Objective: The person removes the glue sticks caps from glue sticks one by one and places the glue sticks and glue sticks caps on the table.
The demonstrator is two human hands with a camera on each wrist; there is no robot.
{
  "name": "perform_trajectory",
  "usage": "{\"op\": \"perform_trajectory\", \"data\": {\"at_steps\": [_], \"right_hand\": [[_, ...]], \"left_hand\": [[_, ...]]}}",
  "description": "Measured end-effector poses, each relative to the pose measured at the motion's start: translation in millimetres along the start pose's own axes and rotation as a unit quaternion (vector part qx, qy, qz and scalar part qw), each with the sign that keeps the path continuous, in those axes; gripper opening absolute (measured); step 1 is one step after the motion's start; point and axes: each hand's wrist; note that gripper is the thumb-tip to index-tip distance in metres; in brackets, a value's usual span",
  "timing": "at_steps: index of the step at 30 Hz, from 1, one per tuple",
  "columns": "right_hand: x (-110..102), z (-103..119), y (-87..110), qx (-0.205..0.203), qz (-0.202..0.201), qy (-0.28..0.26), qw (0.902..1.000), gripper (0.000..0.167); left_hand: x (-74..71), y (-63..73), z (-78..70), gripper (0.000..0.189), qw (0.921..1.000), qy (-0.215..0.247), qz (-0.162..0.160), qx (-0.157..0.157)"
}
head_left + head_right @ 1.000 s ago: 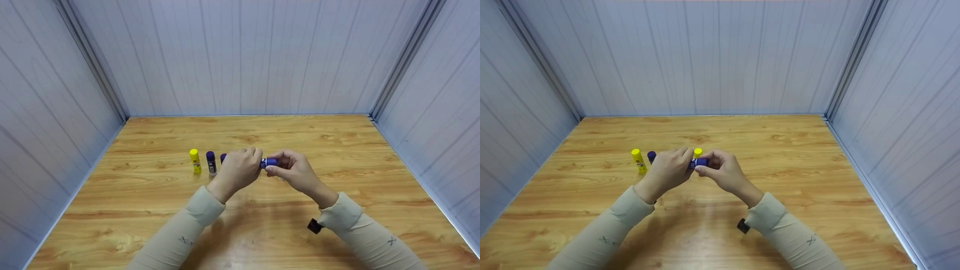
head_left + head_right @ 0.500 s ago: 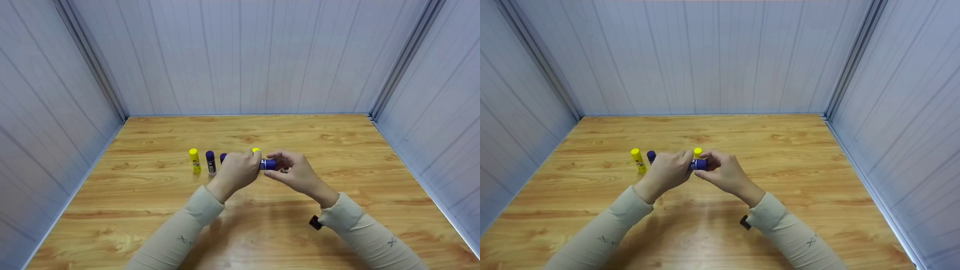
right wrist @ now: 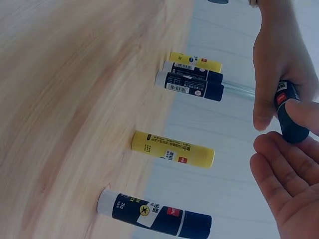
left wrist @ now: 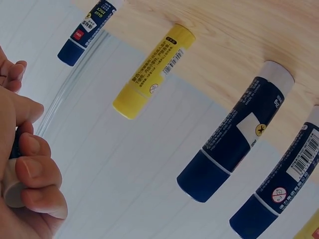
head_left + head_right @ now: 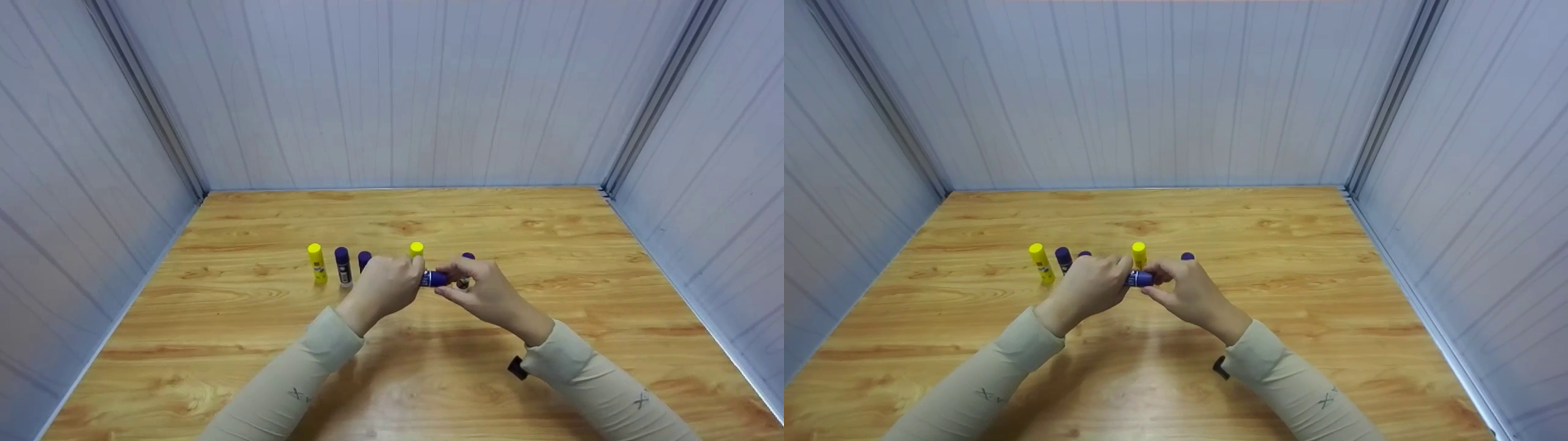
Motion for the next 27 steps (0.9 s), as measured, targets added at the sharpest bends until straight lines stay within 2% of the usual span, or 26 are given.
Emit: {"op": "perform_trajectory", "data": {"at_steps": [6,12,17,22,27], "right_hand": [[-1,-1,1.8,-0.012,-0.003,0.009,0.9999,0.019],[-2,-2,2.8,-0.018,0.005,0.006,0.9998,0.018],[-2,0,2.5,-0.024,0.010,0.005,0.9996,0.019],[-2,1,1.9,-0.032,0.011,0.010,0.9994,0.018],[-4,-3,3.9,-0.045,0.016,0.028,0.9984,0.017]], "left_hand": [[-2.0,0.6,-1.6,0.022,0.9995,0.029,0.010,-0.008],[-2.7,0.8,1.0,0.020,0.9949,0.093,0.040,-0.005],[-4.8,0.3,4.4,0.018,0.9866,0.145,0.075,-0.007],[-6.9,-0.8,7.3,0.016,0.9788,0.171,0.113,-0.005],[-5.5,2.4,15.1,0.012,0.9650,0.214,0.151,-0.012]]}}
Point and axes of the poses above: each hand's wrist, its own y-axis away from the middle knuckle, its own x-axis out of the palm, z = x × y
